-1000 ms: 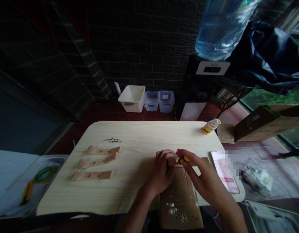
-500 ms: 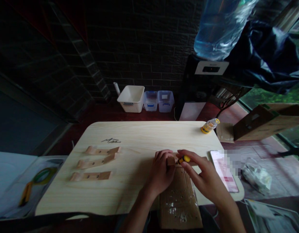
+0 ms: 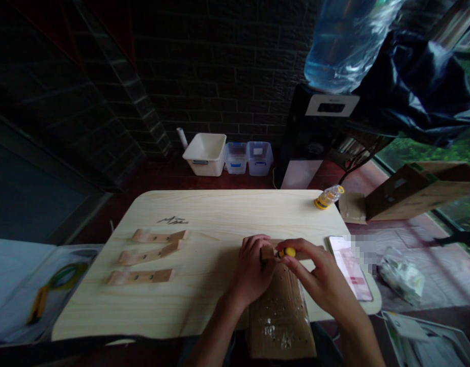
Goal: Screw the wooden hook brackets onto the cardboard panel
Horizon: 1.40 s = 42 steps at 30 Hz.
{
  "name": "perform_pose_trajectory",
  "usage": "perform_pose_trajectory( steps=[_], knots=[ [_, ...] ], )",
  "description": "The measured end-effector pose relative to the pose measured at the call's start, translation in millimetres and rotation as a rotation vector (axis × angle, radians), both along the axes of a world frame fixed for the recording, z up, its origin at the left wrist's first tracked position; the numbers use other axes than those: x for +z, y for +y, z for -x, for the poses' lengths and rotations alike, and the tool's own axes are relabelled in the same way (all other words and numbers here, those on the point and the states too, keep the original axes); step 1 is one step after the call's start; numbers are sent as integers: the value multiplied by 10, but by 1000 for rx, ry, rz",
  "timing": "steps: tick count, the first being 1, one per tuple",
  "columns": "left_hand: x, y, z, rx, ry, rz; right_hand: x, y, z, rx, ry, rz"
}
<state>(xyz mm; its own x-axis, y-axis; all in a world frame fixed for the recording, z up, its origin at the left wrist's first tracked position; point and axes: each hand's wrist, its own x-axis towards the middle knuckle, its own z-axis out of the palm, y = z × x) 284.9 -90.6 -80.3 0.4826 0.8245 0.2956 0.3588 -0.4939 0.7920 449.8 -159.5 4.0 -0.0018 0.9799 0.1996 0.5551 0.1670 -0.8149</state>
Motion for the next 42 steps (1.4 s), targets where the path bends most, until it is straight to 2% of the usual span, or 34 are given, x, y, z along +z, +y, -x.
perform_pose_trajectory(
  steps=[7,13,17,26,30,35,42],
  knots=[
    [26,3,-3,4,14,-17,-77,5,47,-89,108,33],
    [28,7,1,5,0,-13,-12,-16,57,20,72,-34],
    [33,19,10,-26,24,-10,10,-50,35,55,83,-18],
    [29,14,8,-28,0,-7,-91,33,-45,12,87,-50],
    [44,19,18,-41,1,-13,-75,10,-36,-5,115,-29],
    [77,14,27,-60,4,-16,-23,-45,-14,37,93,-38],
    [47,26,15,-54,22,-8,0,2,-47,37,64,-27]
  ],
)
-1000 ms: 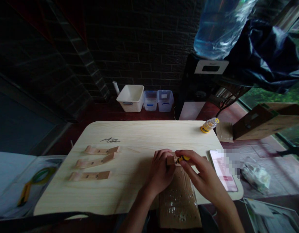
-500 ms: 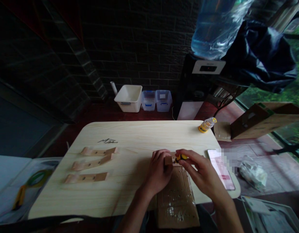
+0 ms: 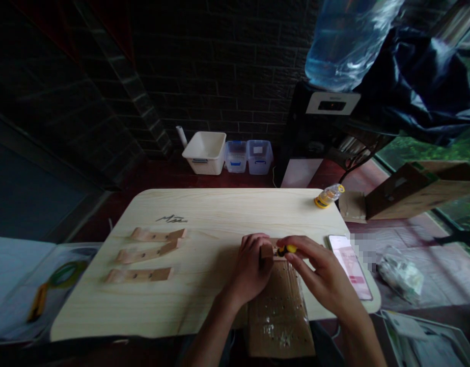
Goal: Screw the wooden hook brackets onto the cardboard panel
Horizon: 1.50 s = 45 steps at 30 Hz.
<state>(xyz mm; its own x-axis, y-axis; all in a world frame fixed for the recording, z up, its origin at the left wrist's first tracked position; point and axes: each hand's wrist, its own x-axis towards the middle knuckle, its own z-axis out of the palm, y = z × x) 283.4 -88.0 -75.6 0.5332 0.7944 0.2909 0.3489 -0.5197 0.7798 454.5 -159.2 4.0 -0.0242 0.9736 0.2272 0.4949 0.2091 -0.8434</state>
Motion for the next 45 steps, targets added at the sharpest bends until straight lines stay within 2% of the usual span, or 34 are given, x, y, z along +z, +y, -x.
perform_pose_trajectory(
  steps=[9,17,26,32,36,39,45],
  knots=[
    [27,-6,15,-16,-7,-21,-81,-5,29,-18,99,29],
    [21,2,22,-35,-6,-9,-60,-13,36,21,94,49],
    [5,1,23,-21,-37,9,-156,12,45,-46,147,40],
    [1,5,64,4,-67,36,-208,-8,-26,-90,-11,124],
    [20,14,121,-26,-59,57,-205,25,-8,-41,-127,155],
    [22,14,149,-37,-51,65,-207,43,13,0,-160,164],
    [-31,8,161,-52,-66,73,-266,32,-17,-24,-163,159]
  ],
)
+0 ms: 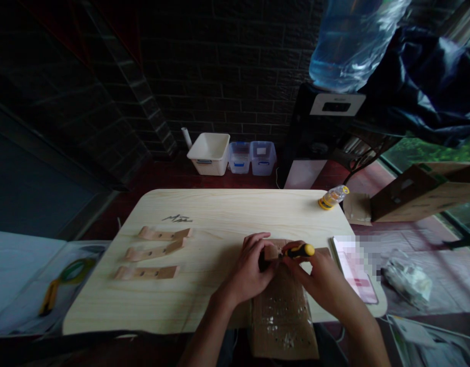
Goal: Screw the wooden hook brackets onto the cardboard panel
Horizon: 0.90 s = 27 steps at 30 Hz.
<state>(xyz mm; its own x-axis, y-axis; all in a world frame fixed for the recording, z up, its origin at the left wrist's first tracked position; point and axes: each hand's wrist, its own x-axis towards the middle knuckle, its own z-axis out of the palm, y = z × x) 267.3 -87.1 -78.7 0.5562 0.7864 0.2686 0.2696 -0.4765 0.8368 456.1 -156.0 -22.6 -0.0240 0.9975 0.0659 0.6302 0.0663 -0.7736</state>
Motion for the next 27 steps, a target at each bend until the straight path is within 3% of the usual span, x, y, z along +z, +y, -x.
perform_pose_trajectory(
  steps=[13,20,27],
  knots=[
    [-13,15,47,-2,20,10,19,-3,-27,-49,28,-19],
    [0,4,54,-1,11,4,55,-4,-32,-44,218,5],
    [9,-4,87,45,33,-12,-64,21,-63,-120,416,-42]
  ],
)
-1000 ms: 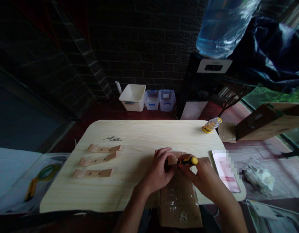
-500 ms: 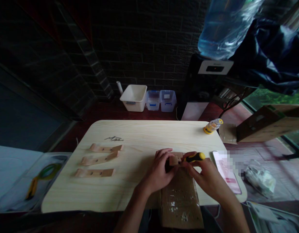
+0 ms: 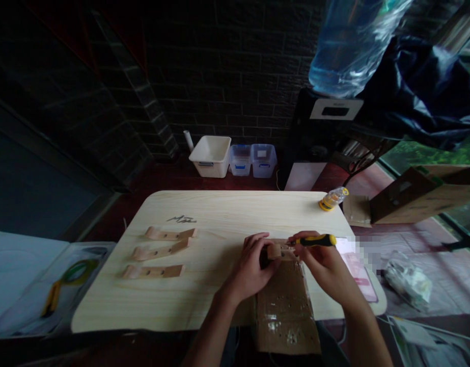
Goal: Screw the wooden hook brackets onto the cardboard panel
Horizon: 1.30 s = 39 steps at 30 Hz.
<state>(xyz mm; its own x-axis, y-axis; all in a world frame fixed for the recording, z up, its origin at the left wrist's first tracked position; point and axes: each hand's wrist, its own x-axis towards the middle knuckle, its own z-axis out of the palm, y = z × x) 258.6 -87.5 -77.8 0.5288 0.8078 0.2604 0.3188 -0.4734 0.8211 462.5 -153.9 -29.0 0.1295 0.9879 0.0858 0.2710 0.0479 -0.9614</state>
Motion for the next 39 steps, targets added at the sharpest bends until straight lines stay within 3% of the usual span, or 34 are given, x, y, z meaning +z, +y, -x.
perform_pose_trajectory(
  steps=[7,11,14,17,21,26,31,39],
  knots=[
    [-112,-197,-53,111,-80,-22,25,-19,172,-221,388,-7],
    [-211,-394,-115,239,-157,-9,-3,-211,265,-289,603,-17],
    [-257,-430,-138,265,-186,5,-81,-439,300,-329,698,-16],
    [-259,-393,-145,241,-197,14,-123,-677,319,-305,792,-26],
    [-212,-379,-80,216,-187,30,-37,-906,361,-202,940,-54],
    [-131,-445,187,249,-179,56,127,-1031,496,-136,977,-42],
    [-89,-512,427,272,-161,81,168,-1117,682,-73,952,-51],
    [-151,-535,329,370,-131,28,110,-1048,739,-212,903,39]
  ],
)
